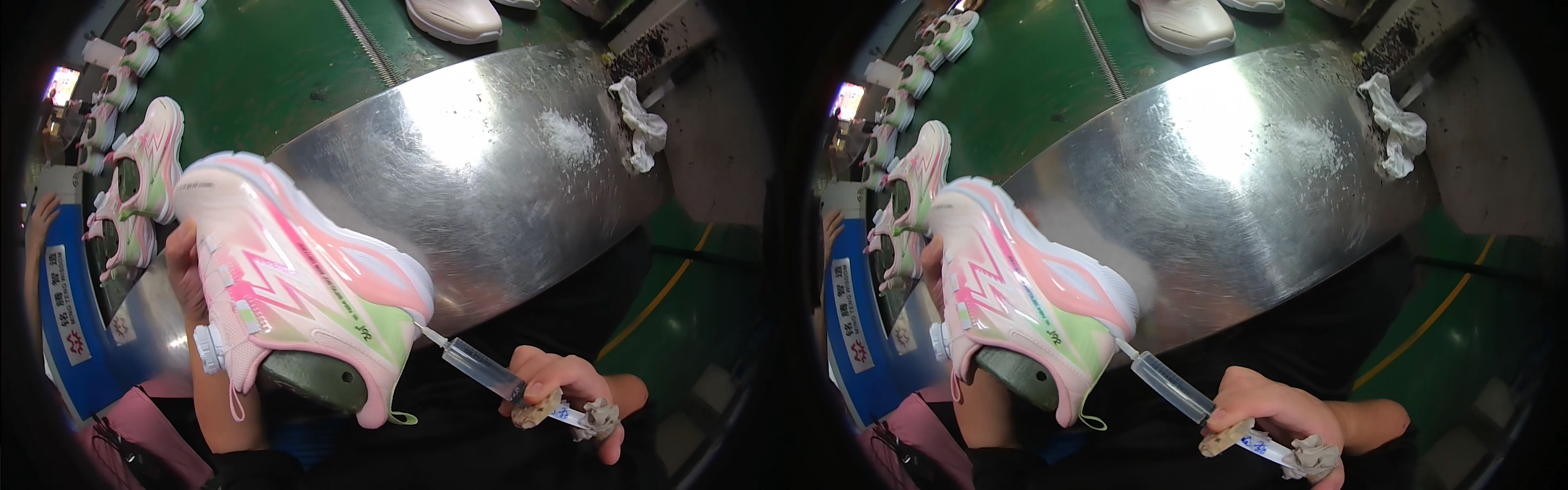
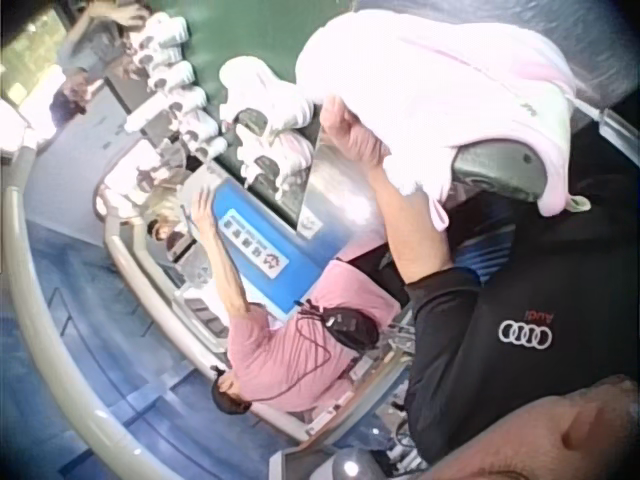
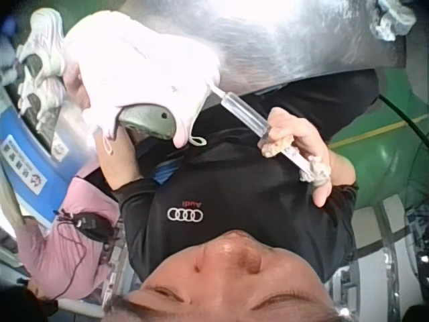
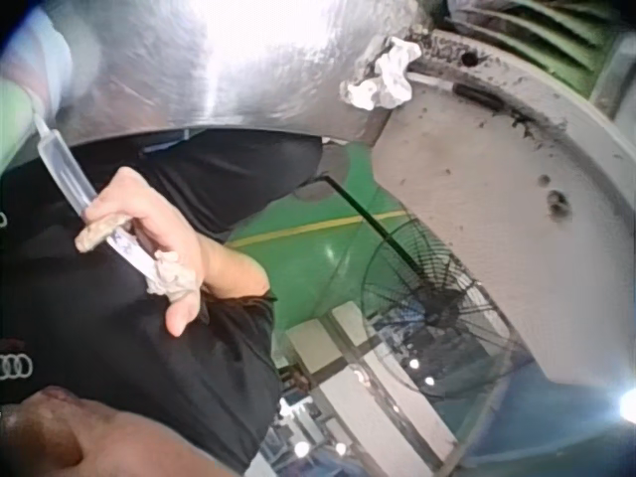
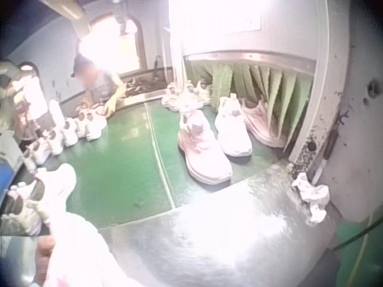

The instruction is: The person picks up shoes from a conveyor belt one at a time, applies adhesive along the sole seam using a syringe applicator, and places the shoes back onto the conveyor belt.

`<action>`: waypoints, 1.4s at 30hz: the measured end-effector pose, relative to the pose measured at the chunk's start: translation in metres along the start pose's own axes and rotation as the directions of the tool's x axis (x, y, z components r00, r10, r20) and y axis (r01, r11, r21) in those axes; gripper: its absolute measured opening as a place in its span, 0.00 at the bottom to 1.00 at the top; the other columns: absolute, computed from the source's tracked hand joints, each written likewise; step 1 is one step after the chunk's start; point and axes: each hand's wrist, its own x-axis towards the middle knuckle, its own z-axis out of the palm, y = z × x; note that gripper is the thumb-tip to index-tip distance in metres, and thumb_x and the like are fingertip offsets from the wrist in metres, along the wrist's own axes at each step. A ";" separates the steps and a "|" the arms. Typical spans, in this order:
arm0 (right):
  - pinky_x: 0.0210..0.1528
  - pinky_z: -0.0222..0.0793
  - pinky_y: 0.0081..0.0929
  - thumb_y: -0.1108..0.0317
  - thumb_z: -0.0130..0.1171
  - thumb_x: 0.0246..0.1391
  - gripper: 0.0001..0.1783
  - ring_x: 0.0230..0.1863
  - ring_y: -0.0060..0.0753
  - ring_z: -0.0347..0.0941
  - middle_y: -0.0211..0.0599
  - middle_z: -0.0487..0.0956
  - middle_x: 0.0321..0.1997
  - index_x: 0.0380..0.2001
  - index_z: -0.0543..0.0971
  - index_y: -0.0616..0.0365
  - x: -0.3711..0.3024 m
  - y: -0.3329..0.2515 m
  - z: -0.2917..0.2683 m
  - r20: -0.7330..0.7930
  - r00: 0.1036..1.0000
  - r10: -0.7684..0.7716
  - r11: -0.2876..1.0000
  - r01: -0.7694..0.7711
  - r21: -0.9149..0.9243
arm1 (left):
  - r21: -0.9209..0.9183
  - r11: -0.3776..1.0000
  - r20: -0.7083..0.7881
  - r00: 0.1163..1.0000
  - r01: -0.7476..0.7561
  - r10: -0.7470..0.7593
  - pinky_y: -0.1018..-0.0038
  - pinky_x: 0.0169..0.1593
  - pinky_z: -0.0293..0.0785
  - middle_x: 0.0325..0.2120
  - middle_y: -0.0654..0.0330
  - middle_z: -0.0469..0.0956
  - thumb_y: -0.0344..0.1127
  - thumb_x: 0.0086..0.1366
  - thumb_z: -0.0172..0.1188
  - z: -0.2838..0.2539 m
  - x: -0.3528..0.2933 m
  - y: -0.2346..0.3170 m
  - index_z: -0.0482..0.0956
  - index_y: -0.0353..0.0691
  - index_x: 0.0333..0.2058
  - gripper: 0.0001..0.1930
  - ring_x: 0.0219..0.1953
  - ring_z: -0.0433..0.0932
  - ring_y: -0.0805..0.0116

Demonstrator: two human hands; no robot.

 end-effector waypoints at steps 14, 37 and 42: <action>0.43 0.58 0.24 0.32 0.64 0.36 0.53 0.44 0.32 0.70 0.40 0.74 0.47 0.54 0.67 0.66 0.019 0.032 -0.007 -0.012 0.991 -0.136 0.991 0.136 -0.011 | 0.760 0.641 0.047 0.993 -0.103 0.104 0.66 0.52 0.71 0.47 0.50 0.72 0.36 0.58 0.57 -0.061 -0.077 0.022 0.64 0.34 0.53 0.25 0.47 0.74 0.58; 0.43 0.57 0.26 0.32 0.68 0.28 0.59 0.40 0.34 0.64 0.41 0.72 0.44 0.54 0.65 0.70 0.022 0.009 0.022 0.133 0.979 -0.156 0.938 0.189 -0.292 | 0.031 0.931 -0.078 0.930 0.363 -0.360 0.55 0.60 0.63 0.56 0.46 0.65 0.29 0.50 0.59 -0.033 -0.193 -0.062 0.53 0.33 0.61 0.39 0.57 0.67 0.51; 0.43 0.57 0.26 0.32 0.68 0.28 0.59 0.40 0.34 0.65 0.41 0.73 0.45 0.53 0.65 0.70 0.018 -0.012 0.031 0.153 0.986 -0.061 0.940 0.108 -0.324 | -0.148 0.868 0.035 0.880 0.474 -0.474 0.55 0.62 0.59 0.59 0.49 0.62 0.22 0.46 0.57 -0.022 -0.193 -0.079 0.48 0.34 0.63 0.44 0.60 0.63 0.50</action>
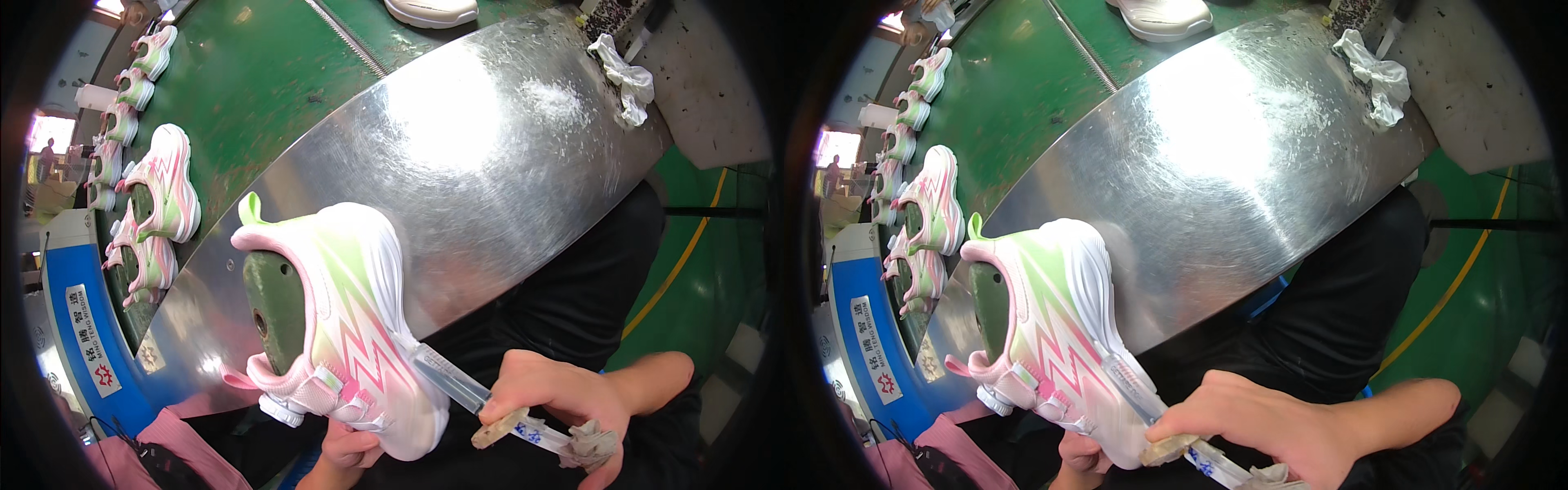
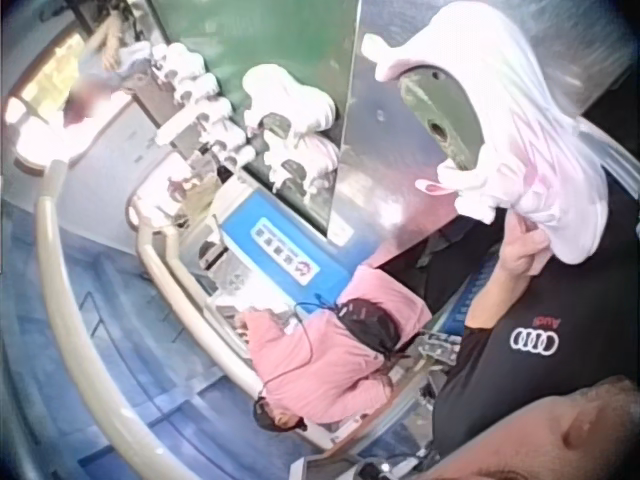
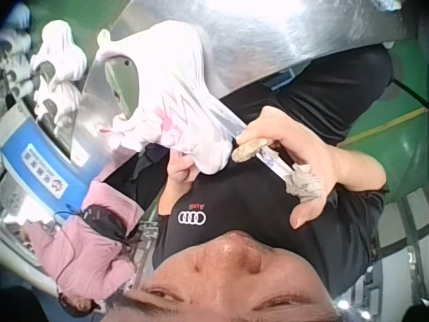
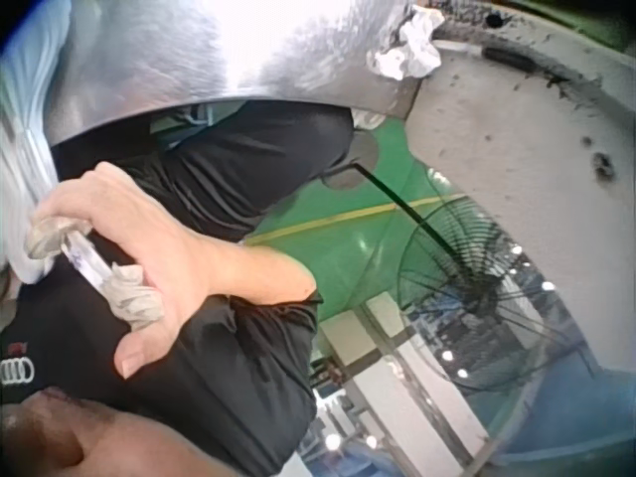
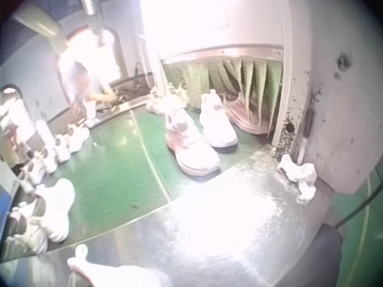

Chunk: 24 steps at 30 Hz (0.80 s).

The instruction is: The person picks up shoes from a conveyor belt one at a time, applies adhesive along the sole seam using a syringe applicator, and places the shoes back onto the conveyor belt.

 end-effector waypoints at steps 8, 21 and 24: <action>0.42 0.59 0.27 0.31 0.69 0.25 0.59 0.39 0.35 0.69 0.43 0.76 0.44 0.52 0.66 0.69 -0.011 -0.045 0.000 0.044 0.981 0.188 0.982 -0.188 -0.010 | -0.172 0.961 0.291 0.943 0.216 -0.160 0.56 0.64 0.55 0.60 0.50 0.59 0.17 0.46 0.56 0.016 0.032 -0.007 0.50 0.39 0.64 0.44 0.64 0.57 0.52; 0.37 0.54 0.30 0.30 0.65 0.30 0.54 0.32 0.34 0.67 0.39 0.77 0.38 0.51 0.67 0.66 -0.038 -0.105 -0.002 0.001 0.978 0.208 0.956 -0.203 -0.211 | -0.098 0.952 0.434 0.873 0.290 -0.221 0.59 0.57 0.70 0.53 0.56 0.68 0.14 0.47 0.57 0.068 0.088 -0.017 0.58 0.44 0.60 0.40 0.56 0.69 0.55; 0.37 0.54 0.31 0.29 0.65 0.31 0.54 0.33 0.34 0.67 0.38 0.77 0.38 0.51 0.67 0.65 -0.044 -0.109 -0.003 -0.040 0.985 0.169 0.949 -0.174 -0.262 | -0.096 0.964 0.450 0.874 0.248 -0.180 0.63 0.53 0.73 0.50 0.59 0.71 0.14 0.47 0.58 0.088 0.099 -0.016 0.60 0.48 0.59 0.40 0.54 0.71 0.58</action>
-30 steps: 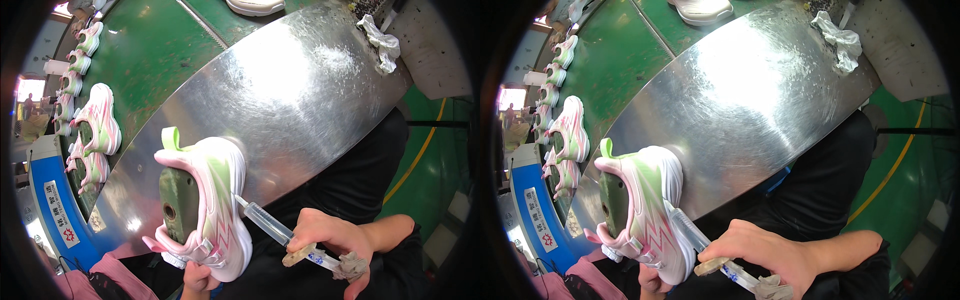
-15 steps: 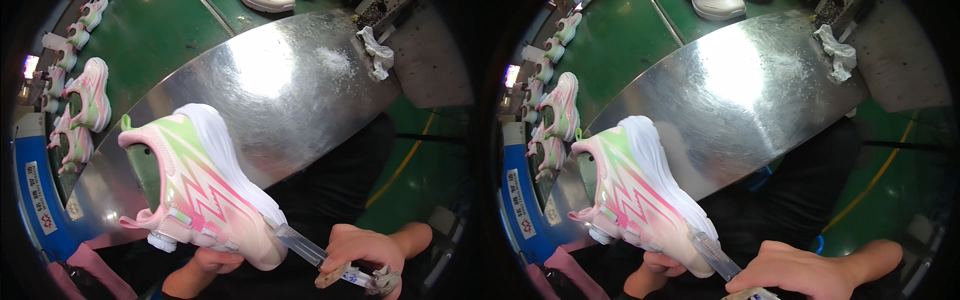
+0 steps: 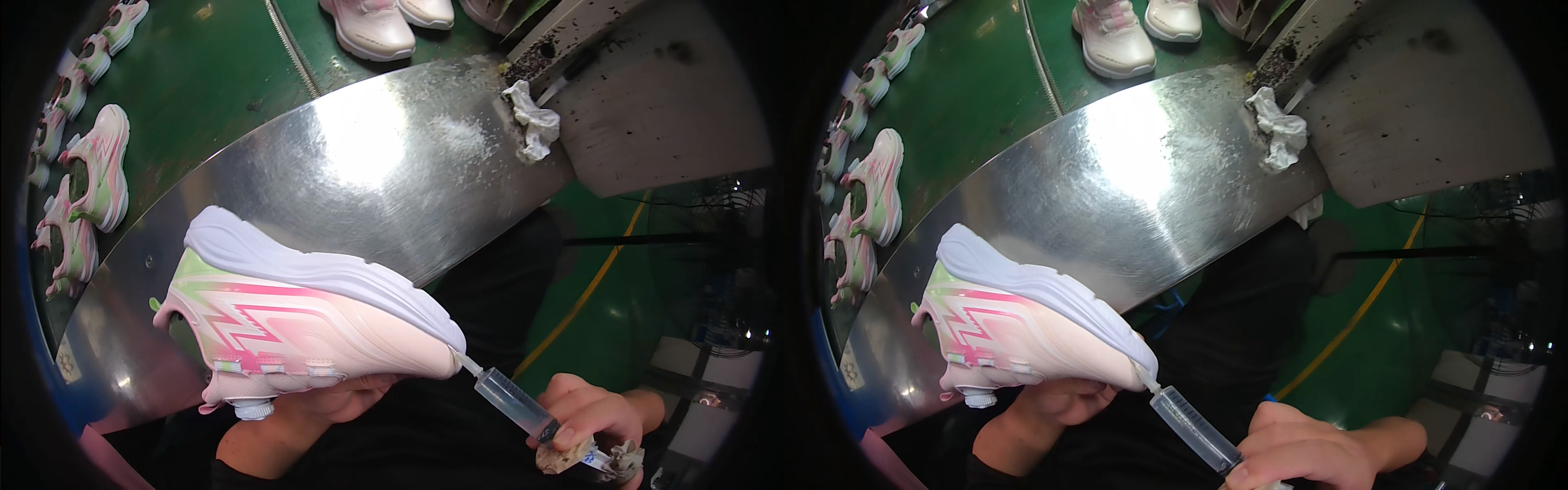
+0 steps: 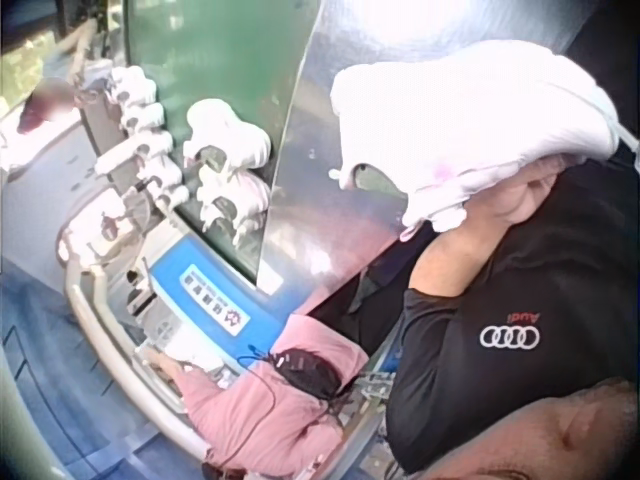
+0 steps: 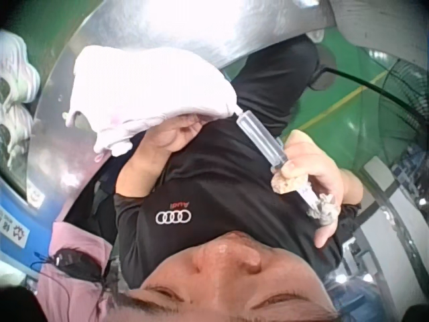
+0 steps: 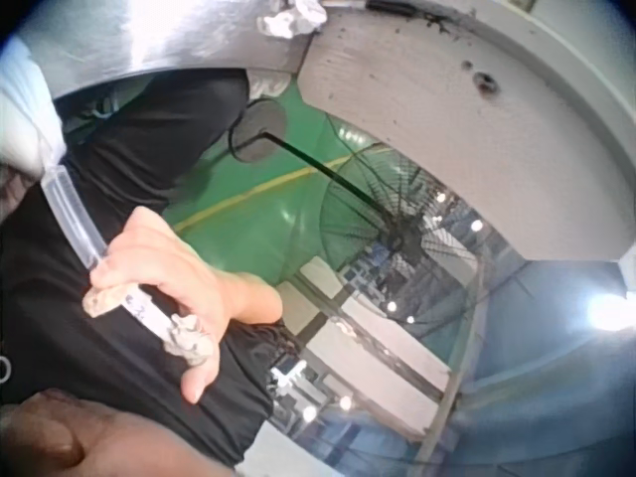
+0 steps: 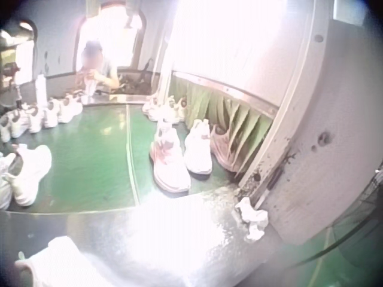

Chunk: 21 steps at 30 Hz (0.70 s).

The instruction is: The person picks up shoes from a conveyor belt one at a time, applies adhesive along the sole seam using a syringe applicator, and places the shoes back onto the conveyor belt.

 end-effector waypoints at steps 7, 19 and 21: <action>0.37 0.55 0.33 0.30 0.63 0.35 0.51 0.35 0.34 0.67 0.39 0.76 0.40 0.51 0.67 0.64 -0.008 0.007 0.006 -0.075 0.992 -0.103 0.979 0.088 -0.184 | 0.053 0.996 0.146 0.987 -0.068 0.060 0.63 0.54 0.73 0.51 0.60 0.71 0.17 0.47 0.61 -0.005 0.024 -0.003 0.59 0.52 0.60 0.41 0.53 0.72 0.61; 0.33 0.54 0.32 0.38 0.64 0.39 0.41 0.32 0.35 0.66 0.35 0.76 0.36 0.46 0.70 0.62 0.008 0.016 0.021 -0.049 0.984 -0.170 0.881 0.129 -0.455 | -0.115 0.990 0.135 0.987 -0.076 0.091 0.66 0.54 0.75 0.53 0.57 0.70 0.18 0.55 0.60 0.004 0.037 -0.001 0.56 0.52 0.62 0.38 0.54 0.72 0.60; 0.32 0.53 0.33 0.38 0.64 0.39 0.40 0.31 0.34 0.66 0.34 0.76 0.35 0.44 0.71 0.62 0.008 0.018 0.025 -0.051 0.983 -0.177 0.820 0.119 -0.559 | -0.122 0.990 0.172 0.981 -0.070 0.091 0.68 0.53 0.76 0.52 0.55 0.71 0.20 0.56 0.60 0.004 0.038 0.000 0.57 0.49 0.61 0.35 0.54 0.72 0.58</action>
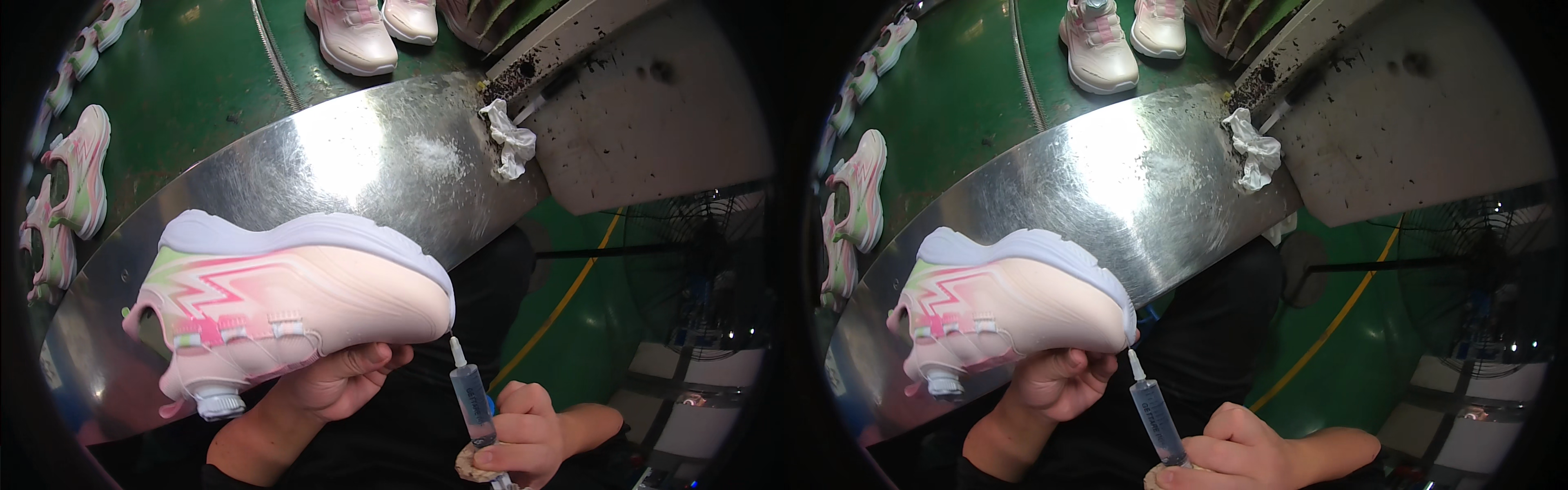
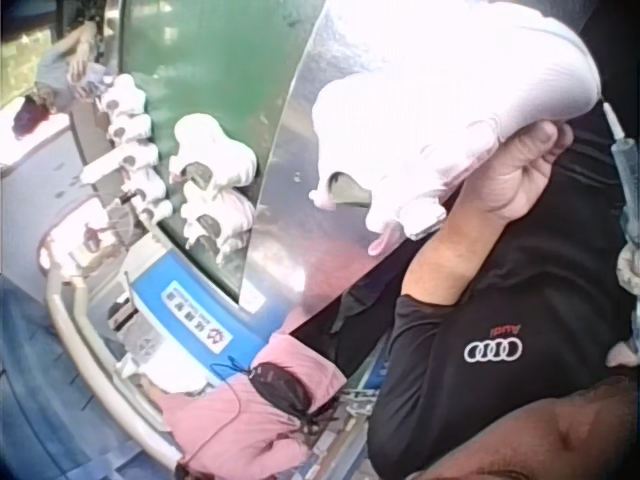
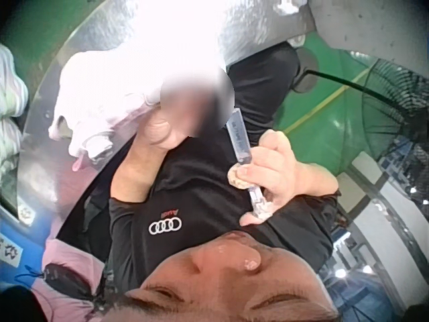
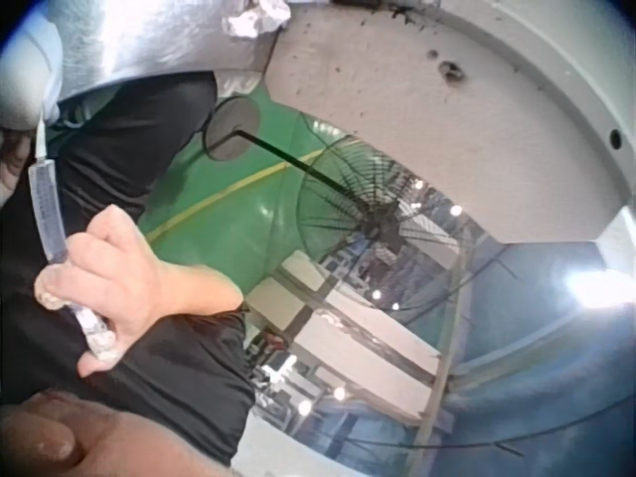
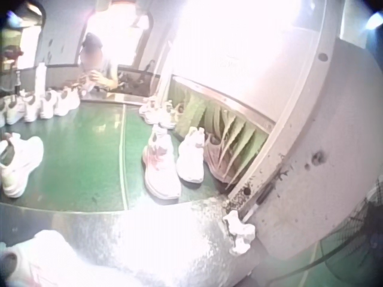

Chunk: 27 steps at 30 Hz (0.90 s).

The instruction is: The person picks up shoes from a conveyor belt one at a time, applies adhesive along the sole seam using a syringe applicator, and places the shoes back onto the conveyor belt.

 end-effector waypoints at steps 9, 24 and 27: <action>0.28 0.55 0.31 0.40 0.63 0.42 0.35 0.26 0.33 0.64 0.37 0.75 0.35 0.42 0.74 0.60 -0.003 0.008 0.020 -0.020 0.998 -0.057 0.977 0.052 -0.208 | -0.019 1.000 0.055 0.998 0.025 -0.024 0.72 0.50 0.78 0.49 0.46 0.74 0.28 0.63 0.55 0.003 -0.006 0.000 0.70 0.34 0.52 0.18 0.57 0.68 0.52; 0.27 0.54 0.32 0.41 0.62 0.43 0.34 0.25 0.35 0.61 0.41 0.74 0.34 0.42 0.73 0.60 -0.006 0.018 0.029 -0.041 0.993 -0.115 0.941 0.095 -0.324 | -0.001 0.999 0.054 0.998 0.043 -0.043 0.72 0.51 0.77 0.50 0.47 0.73 0.31 0.64 0.55 0.006 -0.002 0.002 0.66 0.34 0.55 0.21 0.58 0.67 0.53; 0.27 0.53 0.33 0.40 0.61 0.43 0.34 0.24 0.35 0.60 0.41 0.74 0.33 0.41 0.73 0.60 -0.006 0.019 0.031 -0.043 0.993 -0.109 0.937 0.089 -0.338 | 0.003 0.998 0.051 0.997 0.057 -0.058 0.72 0.50 0.77 0.50 0.46 0.72 0.31 0.64 0.55 0.005 0.000 0.003 0.66 0.34 0.55 0.21 0.58 0.68 0.53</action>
